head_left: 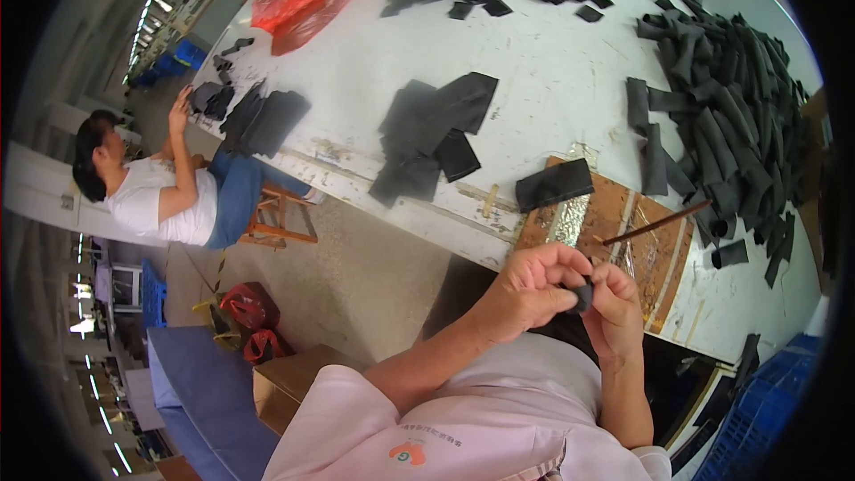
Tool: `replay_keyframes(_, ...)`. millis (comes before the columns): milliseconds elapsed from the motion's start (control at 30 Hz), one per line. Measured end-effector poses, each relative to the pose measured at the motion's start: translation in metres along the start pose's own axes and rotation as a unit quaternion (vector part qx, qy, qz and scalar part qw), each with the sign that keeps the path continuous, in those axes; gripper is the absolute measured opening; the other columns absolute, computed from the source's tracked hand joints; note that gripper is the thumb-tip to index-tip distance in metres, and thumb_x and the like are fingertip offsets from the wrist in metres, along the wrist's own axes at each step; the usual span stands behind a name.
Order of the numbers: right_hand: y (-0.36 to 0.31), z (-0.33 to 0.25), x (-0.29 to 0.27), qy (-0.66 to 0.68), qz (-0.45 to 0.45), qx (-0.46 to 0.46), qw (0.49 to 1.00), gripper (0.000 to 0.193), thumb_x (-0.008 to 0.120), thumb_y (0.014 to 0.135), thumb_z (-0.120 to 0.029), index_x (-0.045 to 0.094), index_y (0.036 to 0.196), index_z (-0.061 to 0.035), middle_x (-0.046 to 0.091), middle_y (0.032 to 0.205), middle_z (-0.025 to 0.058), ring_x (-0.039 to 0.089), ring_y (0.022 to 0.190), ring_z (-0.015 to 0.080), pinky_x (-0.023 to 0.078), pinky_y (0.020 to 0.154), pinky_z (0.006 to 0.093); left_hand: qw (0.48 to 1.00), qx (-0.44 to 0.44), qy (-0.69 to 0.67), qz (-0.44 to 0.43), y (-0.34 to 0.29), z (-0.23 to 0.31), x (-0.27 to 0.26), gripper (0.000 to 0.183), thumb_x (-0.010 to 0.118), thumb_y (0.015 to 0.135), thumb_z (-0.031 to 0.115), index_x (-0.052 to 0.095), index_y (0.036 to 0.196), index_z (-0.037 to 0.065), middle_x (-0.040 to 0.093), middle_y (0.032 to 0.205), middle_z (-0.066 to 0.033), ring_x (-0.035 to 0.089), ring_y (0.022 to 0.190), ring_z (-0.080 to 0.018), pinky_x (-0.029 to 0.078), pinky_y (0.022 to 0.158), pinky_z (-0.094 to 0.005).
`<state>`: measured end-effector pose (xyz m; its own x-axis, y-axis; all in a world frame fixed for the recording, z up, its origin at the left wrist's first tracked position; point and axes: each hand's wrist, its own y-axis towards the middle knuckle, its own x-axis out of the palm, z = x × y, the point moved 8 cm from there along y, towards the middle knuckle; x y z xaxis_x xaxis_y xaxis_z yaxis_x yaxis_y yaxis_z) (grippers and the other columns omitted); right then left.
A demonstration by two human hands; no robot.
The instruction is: Folding and assembling small black foam components at a work table.
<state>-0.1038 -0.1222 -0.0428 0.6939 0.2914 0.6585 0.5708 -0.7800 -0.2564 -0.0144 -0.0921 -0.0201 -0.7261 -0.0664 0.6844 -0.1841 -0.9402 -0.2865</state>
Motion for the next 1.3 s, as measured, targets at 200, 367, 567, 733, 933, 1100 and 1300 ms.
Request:
replay_keyframes(200,-0.011,-0.03,0.034,-0.037,-0.068,-0.11,0.991,0.022,0.066,0.074,-0.023,0.055,0.076,-0.0033,0.045,0.084,0.0039,0.045,0.073,0.0126,0.037,0.066,0.0226,0.961,-0.077,-0.209,-0.165,-0.024,0.004,0.046,0.051,0.058,0.069,0.002,0.041,0.117,0.001,0.048,0.07,0.0019,0.031,0.043,0.0006,0.023,0.035,-0.0138)
replay_keyframes(367,-0.018,-0.059,0.025,-0.274,0.027,-0.26,0.925,0.019,0.06,0.078,-0.017,0.051,0.071,-0.0017,0.051,0.08,0.0071,0.045,0.073,0.012,0.036,0.066,0.0222,0.862,0.28,0.409,0.1,-0.019,0.043,0.033,0.019,0.053,0.078,-0.005,0.055,0.096,0.0,0.053,0.08,-0.0042,0.049,0.059,-0.0049,0.039,0.051,-0.0183)
replay_keyframes(567,-0.028,-0.087,0.058,-0.498,0.05,-0.361,0.787,0.01,0.059,0.077,-0.007,0.052,0.074,-0.0009,0.051,0.076,0.0089,0.049,0.066,0.0166,0.04,0.056,0.0245,0.947,0.21,0.198,0.139,-0.011,0.036,0.026,0.007,0.05,0.082,-0.004,0.051,0.089,0.0,0.056,0.082,-0.0033,0.047,0.056,-0.0018,0.037,0.045,-0.0156)
replay_keyframes(733,-0.033,-0.106,0.043,-0.387,0.08,-0.307,0.866,0.014,0.056,0.08,-0.011,0.049,0.073,-0.0018,0.048,0.074,0.0058,0.045,0.067,0.0137,0.037,0.057,0.0227,0.972,-0.013,-0.178,-0.155,0.003,0.03,0.067,0.013,0.049,0.083,-0.001,0.046,0.095,0.003,0.055,0.078,-0.0044,0.032,0.037,-0.0013,0.025,0.033,-0.0153)
replay_keyframes(933,-0.03,-0.178,0.082,-0.331,0.0,-0.29,0.898,0.023,0.055,0.084,-0.02,0.049,0.069,-0.0025,0.044,0.06,-0.0007,0.04,0.053,0.0073,0.032,0.049,0.0189,0.88,-0.118,-0.369,-0.274,0.008,0.08,0.134,0.039,0.04,0.086,-0.001,0.03,0.123,0.001,0.054,0.084,-0.0114,0.028,0.032,-0.0023,0.022,0.028,-0.0163)
replay_keyframes(1100,0.03,-0.129,0.008,-0.173,-0.001,-0.076,0.982,0.024,0.056,0.083,-0.025,0.051,0.071,-0.0051,0.042,0.057,-0.0019,0.037,0.049,0.0064,0.029,0.045,0.017,0.884,-0.167,-0.415,-0.139,0.084,0.035,0.075,0.026,0.035,0.087,0.002,0.047,0.111,-0.003,0.058,0.075,-0.0104,0.03,0.032,-0.0006,0.025,0.028,-0.0144)
replay_keyframes(1300,0.036,-0.086,-0.018,-0.121,-0.02,-0.006,0.992,0.025,0.056,0.083,-0.027,0.05,0.07,-0.0061,0.042,0.057,-0.0021,0.038,0.05,0.0066,0.03,0.046,0.018,0.96,-0.121,-0.234,-0.094,0.083,0.009,0.038,0.022,0.043,0.085,0.002,0.048,0.107,0.003,0.058,0.078,-0.0061,0.029,0.034,-0.0006,0.023,0.03,-0.0147)
